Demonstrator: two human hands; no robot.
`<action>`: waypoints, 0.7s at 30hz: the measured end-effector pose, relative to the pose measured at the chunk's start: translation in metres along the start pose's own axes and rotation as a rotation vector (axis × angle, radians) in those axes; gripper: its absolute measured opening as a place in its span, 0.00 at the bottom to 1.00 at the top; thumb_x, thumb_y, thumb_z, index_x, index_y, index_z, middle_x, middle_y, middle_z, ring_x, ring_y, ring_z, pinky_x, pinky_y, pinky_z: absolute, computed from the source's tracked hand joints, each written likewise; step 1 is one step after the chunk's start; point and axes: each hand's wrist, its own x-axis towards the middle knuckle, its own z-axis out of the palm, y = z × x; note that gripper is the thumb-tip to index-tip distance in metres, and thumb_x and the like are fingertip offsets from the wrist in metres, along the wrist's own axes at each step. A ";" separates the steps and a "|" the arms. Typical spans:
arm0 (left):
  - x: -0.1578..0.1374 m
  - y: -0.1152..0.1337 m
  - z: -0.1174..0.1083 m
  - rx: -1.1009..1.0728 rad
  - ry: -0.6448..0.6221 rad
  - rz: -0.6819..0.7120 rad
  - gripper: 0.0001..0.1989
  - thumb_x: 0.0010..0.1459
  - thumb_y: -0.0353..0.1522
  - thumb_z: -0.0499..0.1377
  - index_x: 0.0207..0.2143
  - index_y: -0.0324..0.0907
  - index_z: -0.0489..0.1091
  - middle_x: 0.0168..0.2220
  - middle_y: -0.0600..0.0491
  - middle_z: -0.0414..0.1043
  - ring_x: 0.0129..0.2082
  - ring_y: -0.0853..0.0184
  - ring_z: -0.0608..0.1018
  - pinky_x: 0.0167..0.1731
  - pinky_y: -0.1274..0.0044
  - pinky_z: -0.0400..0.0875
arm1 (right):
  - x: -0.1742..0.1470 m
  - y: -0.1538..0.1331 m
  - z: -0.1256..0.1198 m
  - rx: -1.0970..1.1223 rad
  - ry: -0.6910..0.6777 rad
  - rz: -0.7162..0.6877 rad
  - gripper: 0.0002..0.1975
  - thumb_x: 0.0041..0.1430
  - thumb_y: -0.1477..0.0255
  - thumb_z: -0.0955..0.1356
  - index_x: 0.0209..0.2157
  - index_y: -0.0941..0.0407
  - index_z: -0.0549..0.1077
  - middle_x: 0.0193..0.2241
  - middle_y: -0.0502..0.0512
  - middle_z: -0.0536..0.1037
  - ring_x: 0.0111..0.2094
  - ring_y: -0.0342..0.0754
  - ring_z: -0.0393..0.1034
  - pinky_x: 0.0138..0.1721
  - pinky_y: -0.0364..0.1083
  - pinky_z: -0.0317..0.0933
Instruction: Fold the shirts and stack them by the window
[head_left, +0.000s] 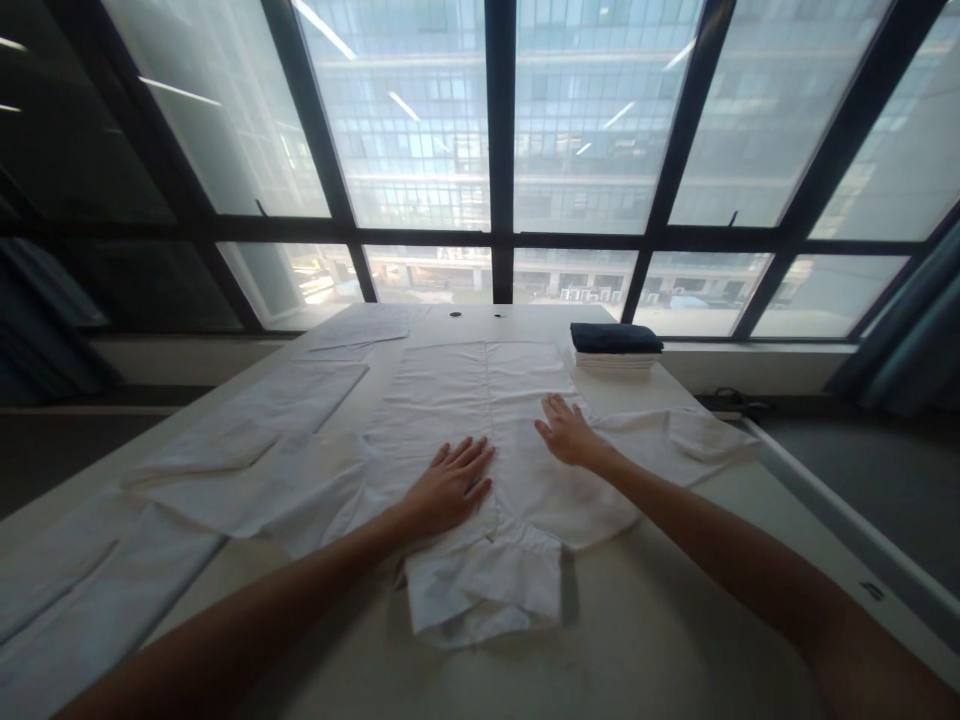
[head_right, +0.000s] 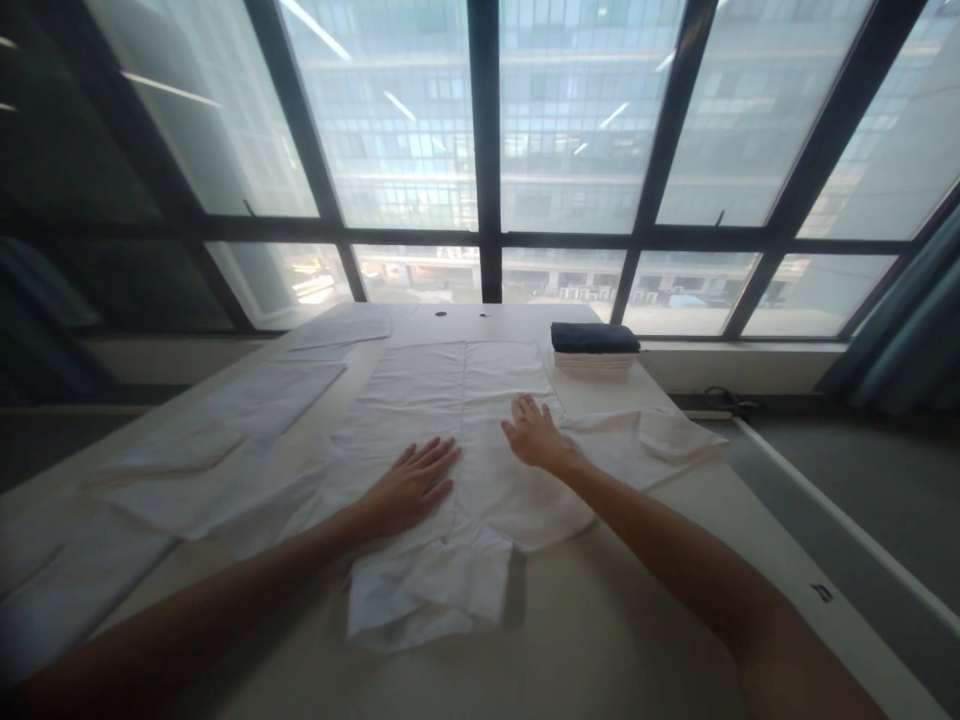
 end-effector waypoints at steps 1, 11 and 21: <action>0.000 0.000 0.000 0.001 0.003 0.000 0.30 0.72 0.46 0.42 0.72 0.50 0.49 0.73 0.52 0.44 0.72 0.57 0.47 0.68 0.57 0.41 | 0.013 -0.016 0.003 0.034 -0.020 -0.039 0.32 0.73 0.62 0.53 0.70 0.66 0.51 0.71 0.68 0.48 0.72 0.57 0.39 0.68 0.62 0.40; -0.004 0.001 -0.001 0.013 -0.001 0.006 0.30 0.72 0.47 0.41 0.72 0.49 0.47 0.73 0.52 0.43 0.72 0.57 0.47 0.68 0.57 0.44 | 0.100 -0.048 0.031 0.045 -0.147 -0.066 0.35 0.72 0.55 0.52 0.72 0.61 0.48 0.72 0.60 0.45 0.73 0.50 0.35 0.69 0.57 0.34; -0.002 0.004 0.000 0.008 0.010 -0.003 0.30 0.72 0.47 0.41 0.72 0.49 0.48 0.73 0.53 0.42 0.73 0.57 0.47 0.68 0.57 0.42 | 0.086 0.089 -0.004 -0.086 -0.169 0.340 0.34 0.73 0.58 0.50 0.72 0.62 0.45 0.73 0.65 0.42 0.72 0.55 0.34 0.68 0.63 0.33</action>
